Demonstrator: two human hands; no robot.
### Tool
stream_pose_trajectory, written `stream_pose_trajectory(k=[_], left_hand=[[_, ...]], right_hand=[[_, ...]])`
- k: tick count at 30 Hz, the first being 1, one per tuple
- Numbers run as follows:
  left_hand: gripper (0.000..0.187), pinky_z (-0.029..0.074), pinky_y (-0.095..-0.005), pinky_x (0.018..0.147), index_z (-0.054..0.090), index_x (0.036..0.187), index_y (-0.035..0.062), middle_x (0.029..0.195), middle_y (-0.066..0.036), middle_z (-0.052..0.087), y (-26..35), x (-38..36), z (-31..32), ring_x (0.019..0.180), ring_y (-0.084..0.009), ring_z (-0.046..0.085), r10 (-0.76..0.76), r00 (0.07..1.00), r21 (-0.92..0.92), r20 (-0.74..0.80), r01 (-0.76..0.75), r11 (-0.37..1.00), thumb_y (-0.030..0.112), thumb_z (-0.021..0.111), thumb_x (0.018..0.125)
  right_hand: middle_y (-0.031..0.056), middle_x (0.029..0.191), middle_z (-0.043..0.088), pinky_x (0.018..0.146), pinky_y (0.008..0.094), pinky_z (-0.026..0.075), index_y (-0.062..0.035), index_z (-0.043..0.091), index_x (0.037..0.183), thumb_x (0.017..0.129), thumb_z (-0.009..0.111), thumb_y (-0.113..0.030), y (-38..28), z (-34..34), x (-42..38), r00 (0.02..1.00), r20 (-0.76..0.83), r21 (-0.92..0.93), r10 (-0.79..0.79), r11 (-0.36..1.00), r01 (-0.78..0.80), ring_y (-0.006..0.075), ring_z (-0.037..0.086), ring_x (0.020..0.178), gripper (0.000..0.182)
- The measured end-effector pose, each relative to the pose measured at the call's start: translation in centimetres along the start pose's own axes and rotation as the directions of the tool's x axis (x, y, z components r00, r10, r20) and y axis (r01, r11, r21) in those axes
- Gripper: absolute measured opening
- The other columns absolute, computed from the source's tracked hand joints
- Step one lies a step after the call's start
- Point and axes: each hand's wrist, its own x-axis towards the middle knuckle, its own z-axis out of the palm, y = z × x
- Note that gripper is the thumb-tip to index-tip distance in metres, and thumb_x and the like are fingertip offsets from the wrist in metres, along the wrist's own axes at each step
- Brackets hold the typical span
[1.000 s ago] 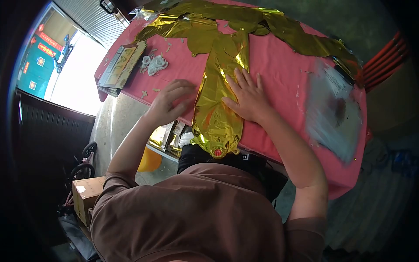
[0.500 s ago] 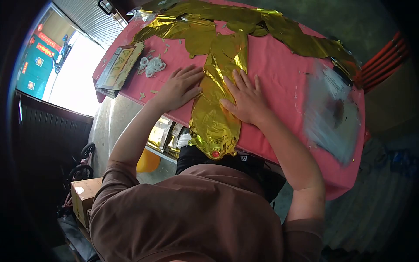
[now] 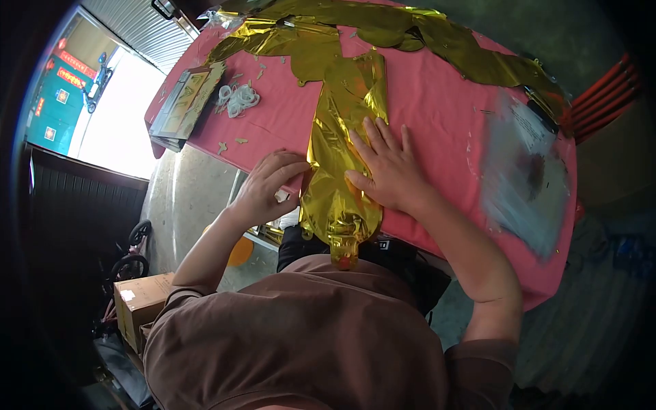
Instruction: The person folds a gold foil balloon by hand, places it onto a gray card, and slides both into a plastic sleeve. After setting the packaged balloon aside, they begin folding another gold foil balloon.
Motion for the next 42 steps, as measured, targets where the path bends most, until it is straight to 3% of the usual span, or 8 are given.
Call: stream_pose_trajectory(k=[10, 17, 20, 22, 28, 38, 40, 42], left_hand=[[0.040, 0.047, -0.0403, 0.084, 0.061, 0.102, 0.0038, 0.108, -0.012, 0.057, -1.5, 3.1, -0.3, 0.101, -0.0319, 0.055, 0.262, 0.960, 0.023, -0.094, -0.261, 0.965, 0.018, 0.069, 0.065], [0.028, 0.049, -0.0375, 0.082, 0.064, 0.096, 0.0035, 0.102, -0.009, 0.062, -1.8, 3.8, 0.1, 0.098, -0.0280, 0.058, 0.440, 0.894, 0.056, 0.084, -0.445, 0.894, 0.014, 0.062, 0.070], [0.026, 0.050, -0.0367, 0.081, 0.064, 0.093, 0.0033, 0.098, -0.008, 0.064, -2.1, 3.6, 0.7, 0.095, -0.0268, 0.059, 0.410, 0.909, 0.011, 0.075, -0.412, 0.911, 0.009, 0.063, 0.068], [0.025, 0.050, -0.0364, 0.080, 0.065, 0.092, 0.0033, 0.096, -0.008, 0.064, -2.1, 3.6, 0.9, 0.093, -0.0264, 0.060, 0.395, 0.918, -0.012, 0.047, -0.395, 0.919, 0.006, 0.063, 0.068], [0.021, 0.051, -0.0352, 0.074, 0.064, 0.090, 0.0016, 0.088, -0.010, 0.066, -2.3, 3.8, 1.4, 0.084, -0.0278, 0.063, 0.150, 0.988, -0.245, -0.038, -0.154, 0.957, -0.005, 0.061, 0.071], [0.017, 0.050, -0.0253, 0.066, 0.065, 0.093, 0.0011, 0.083, -0.009, 0.066, -2.3, 5.8, 0.2, 0.076, -0.0130, 0.064, -0.239, 0.952, -0.511, 0.189, 0.303, 0.804, -0.002, 0.061, 0.077], [0.016, 0.049, -0.0229, 0.060, 0.065, 0.094, 0.0012, 0.080, -0.008, 0.066, -3.3, 7.6, -0.2, 0.072, -0.0096, 0.063, -0.273, 0.942, -0.632, 0.195, 0.333, 0.700, 0.000, 0.060, 0.079], [0.013, 0.043, -0.0189, 0.045, 0.065, 0.092, 0.0016, 0.074, -0.007, 0.065, -4.4, 9.7, -1.1, 0.060, -0.0078, 0.060, -0.489, 0.651, -0.474, 0.580, 0.758, 0.448, 0.002, 0.059, 0.080]], right_hand=[[0.0150, 0.151, 0.012, 0.109, 0.0541, 0.004, -0.0130, 0.023, 0.144, 0.089, 0.039, -0.050, -0.3, -0.1, -0.7, 1.000, -0.009, -0.014, -0.003, 1.000, 0.003, 0.0296, 0.010, 0.139, 0.068], [0.0148, 0.151, 0.011, 0.109, 0.0544, 0.004, -0.0140, 0.021, 0.144, 0.090, 0.038, -0.049, -0.3, -0.4, -0.7, 1.000, 0.018, -0.009, 0.009, 1.000, -0.009, 0.0288, 0.009, 0.140, 0.067], [0.0134, 0.151, 0.014, 0.110, 0.0534, 0.003, -0.0147, 0.019, 0.145, 0.091, 0.040, -0.042, 0.7, -0.1, -0.7, 1.000, -0.008, 0.108, 0.004, 0.994, -0.003, 0.0273, 0.010, 0.140, 0.064], [0.0123, 0.147, 0.026, 0.111, 0.0512, 0.008, -0.0130, 0.029, 0.141, 0.090, 0.049, -0.026, 2.3, -0.3, -0.8, 0.993, -0.120, 0.545, -0.014, 0.835, 0.078, 0.0264, 0.019, 0.138, 0.056], [0.0118, 0.132, 0.048, 0.107, 0.0458, 0.028, -0.0076, 0.054, 0.118, 0.077, 0.059, -0.004, 3.9, -2.3, -2.8, 0.951, -0.231, 0.261, -0.204, 0.929, 0.263, 0.0282, 0.044, 0.124, 0.042], [0.0069, 0.094, 0.064, 0.079, 0.0361, 0.047, -0.0038, 0.062, 0.098, 0.077, 0.062, -0.008, 4.2, -1.7, 0.2, 0.915, -0.279, 0.405, -0.291, 0.829, 0.386, 0.0248, 0.060, 0.088, 0.022], [0.0053, 0.089, 0.065, 0.069, 0.0296, 0.048, -0.0012, 0.062, 0.097, 0.081, 0.060, -0.014, 4.8, -2.1, 1.0, 0.998, -0.007, 0.857, -0.060, 0.514, 0.037, 0.0172, 0.061, 0.078, 0.020], [0.0058, 0.086, 0.066, 0.069, 0.0284, 0.048, 0.0006, 0.063, 0.094, 0.080, 0.060, -0.012, 4.1, -2.7, 2.5, 0.988, 0.078, 0.893, 0.135, 0.431, -0.130, 0.0149, 0.061, 0.076, 0.019]])
